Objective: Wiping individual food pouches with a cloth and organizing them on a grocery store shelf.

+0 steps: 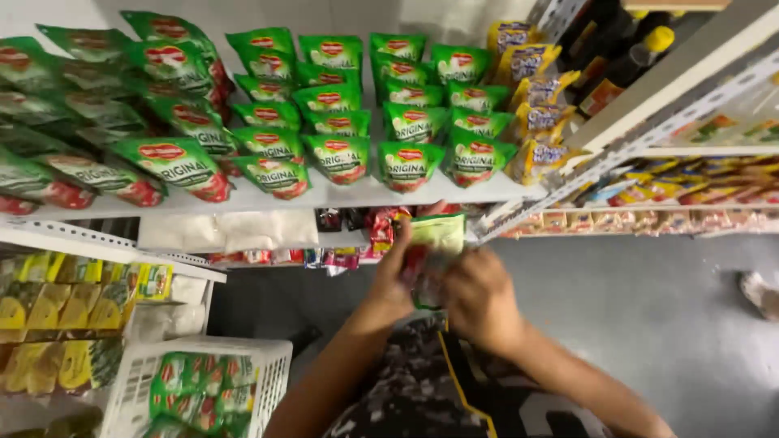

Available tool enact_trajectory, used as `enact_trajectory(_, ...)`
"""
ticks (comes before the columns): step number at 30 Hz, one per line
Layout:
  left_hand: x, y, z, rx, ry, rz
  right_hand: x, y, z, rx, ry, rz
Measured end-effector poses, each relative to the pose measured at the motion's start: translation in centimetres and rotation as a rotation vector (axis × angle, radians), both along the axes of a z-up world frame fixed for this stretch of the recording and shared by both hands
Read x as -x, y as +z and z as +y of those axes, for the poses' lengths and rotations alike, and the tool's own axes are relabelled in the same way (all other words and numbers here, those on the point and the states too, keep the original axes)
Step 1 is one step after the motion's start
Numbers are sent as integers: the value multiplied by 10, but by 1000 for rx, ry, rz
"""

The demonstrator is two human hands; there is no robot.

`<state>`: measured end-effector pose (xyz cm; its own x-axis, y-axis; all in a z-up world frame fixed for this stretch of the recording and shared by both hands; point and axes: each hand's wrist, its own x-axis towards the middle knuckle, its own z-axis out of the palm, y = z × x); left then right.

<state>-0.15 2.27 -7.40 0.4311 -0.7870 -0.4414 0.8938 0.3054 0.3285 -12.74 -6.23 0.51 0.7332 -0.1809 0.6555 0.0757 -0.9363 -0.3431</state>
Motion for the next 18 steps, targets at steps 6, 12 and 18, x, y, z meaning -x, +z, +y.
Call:
enact_trajectory(6, 2, 74, 13, 90, 0, -108, 22, -17, -17, 153, -161, 177)
enact_trajectory(12, -1, 102, 24, -92, -4, 0, 1, -11, 14, 109, 38, 83)
enact_trajectory(18, -7, 49, 30, 58, 33, -51, -7, 13, -29, -211, 418, 58)
